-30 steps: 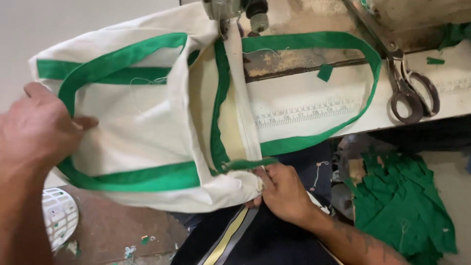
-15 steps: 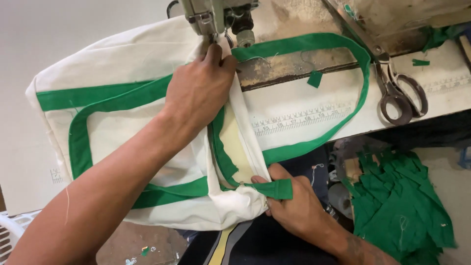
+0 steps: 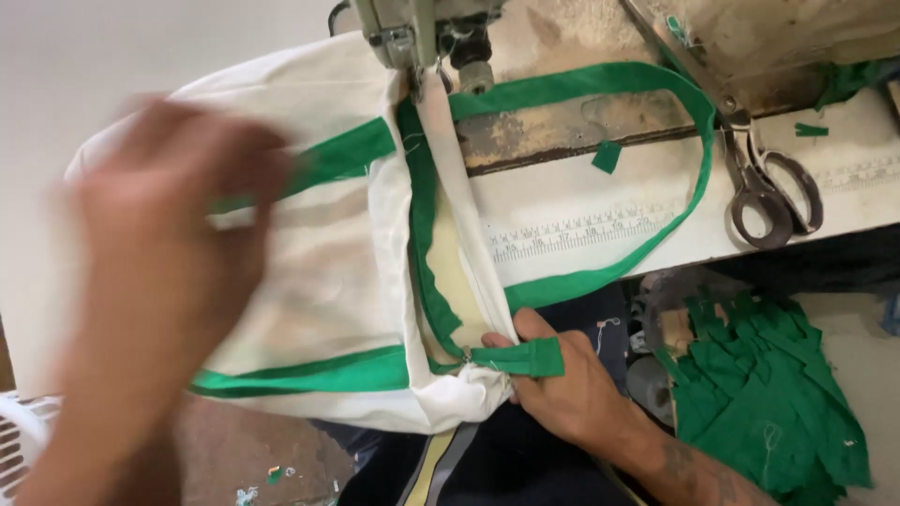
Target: Sewing a green zipper onto a white canvas tote bag with green straps using an industrial sewing machine.
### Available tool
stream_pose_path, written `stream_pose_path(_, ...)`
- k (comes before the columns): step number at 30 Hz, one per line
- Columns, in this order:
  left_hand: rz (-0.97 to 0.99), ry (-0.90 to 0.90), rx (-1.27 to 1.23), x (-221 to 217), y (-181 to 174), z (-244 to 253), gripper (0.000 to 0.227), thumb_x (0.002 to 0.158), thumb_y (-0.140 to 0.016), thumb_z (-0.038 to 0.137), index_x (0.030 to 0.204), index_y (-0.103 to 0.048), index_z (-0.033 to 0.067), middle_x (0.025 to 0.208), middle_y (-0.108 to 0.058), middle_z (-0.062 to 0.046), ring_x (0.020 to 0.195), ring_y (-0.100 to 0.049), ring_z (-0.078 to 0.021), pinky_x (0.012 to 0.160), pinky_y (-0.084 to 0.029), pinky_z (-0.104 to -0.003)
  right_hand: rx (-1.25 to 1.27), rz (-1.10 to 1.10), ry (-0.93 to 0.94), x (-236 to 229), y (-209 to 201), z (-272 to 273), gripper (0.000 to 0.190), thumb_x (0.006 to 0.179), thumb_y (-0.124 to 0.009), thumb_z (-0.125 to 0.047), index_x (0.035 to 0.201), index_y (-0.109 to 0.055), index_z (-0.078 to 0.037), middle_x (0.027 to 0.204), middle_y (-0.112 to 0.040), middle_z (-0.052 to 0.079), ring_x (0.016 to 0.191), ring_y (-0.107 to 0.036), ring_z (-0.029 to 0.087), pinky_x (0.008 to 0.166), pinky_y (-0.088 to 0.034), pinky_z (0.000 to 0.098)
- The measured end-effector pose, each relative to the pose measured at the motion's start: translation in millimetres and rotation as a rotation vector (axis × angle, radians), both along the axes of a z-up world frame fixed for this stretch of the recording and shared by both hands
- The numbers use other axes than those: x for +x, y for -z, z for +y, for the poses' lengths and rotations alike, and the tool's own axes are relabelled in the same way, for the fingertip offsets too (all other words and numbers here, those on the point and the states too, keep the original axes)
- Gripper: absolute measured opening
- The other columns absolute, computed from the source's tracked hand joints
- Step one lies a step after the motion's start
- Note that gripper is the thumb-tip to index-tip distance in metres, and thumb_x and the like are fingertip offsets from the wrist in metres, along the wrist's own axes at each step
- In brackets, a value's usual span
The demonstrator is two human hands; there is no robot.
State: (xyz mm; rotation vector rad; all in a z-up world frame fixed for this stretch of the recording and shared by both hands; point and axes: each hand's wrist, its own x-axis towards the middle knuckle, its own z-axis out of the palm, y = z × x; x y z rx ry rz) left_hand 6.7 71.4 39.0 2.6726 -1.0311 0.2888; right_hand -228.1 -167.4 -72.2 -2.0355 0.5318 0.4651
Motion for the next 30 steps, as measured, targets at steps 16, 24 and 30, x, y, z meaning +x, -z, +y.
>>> stream_pose_path(16, 0.023, 0.183, 0.235, -27.7, 66.6, -106.6, 0.020, 0.095, -0.059, -0.003, 0.113, -0.068, -0.0054, 0.114, -0.065, -0.025, 0.093, -0.066, -0.0388, 0.068, -0.063, -0.050, 0.119, -0.055, 0.005, 1.2, 2.7, -7.1, 0.033, 0.103, -0.070, -0.032, 0.086, -0.049, -0.014, 0.055, -0.080, 0.008, 0.060, -0.090, 0.018, 0.070, -0.069, 0.0342)
stream_pose_path(24, 0.447, 0.425, 0.139, -24.9, 35.9, -83.1, 0.021, 0.097, -0.076, 0.036, 0.087, -0.083, 0.0189, 0.145, -0.059, -0.010, 0.146, -0.038, -0.0417, 0.119, -0.027, -0.066, 0.153, -0.193, 0.028, -7.5, 10.6, -4.2, 0.027, 0.097, -0.081, -0.018, 0.089, -0.056, -0.015, 0.054, -0.082, 0.005, 0.061, -0.091, 0.012, 0.080, -0.063, 0.0195)
stream_pose_path(30, 0.005, 0.516, 0.106, 2.7, 62.1, -60.9, 0.039, 0.104, -0.076, 0.034, 0.129, -0.078, 0.0040, 0.136, -0.076, -0.020, 0.125, -0.070, -0.0354, 0.110, -0.058, -0.047, 0.222, -0.342, 0.013, -12.0, 10.3, -2.3, 0.045, 0.101, -0.081, -0.011, 0.085, -0.040, -0.014, 0.064, -0.058, -0.005, 0.092, -0.079, 0.009, 0.086, -0.044, 0.0215)
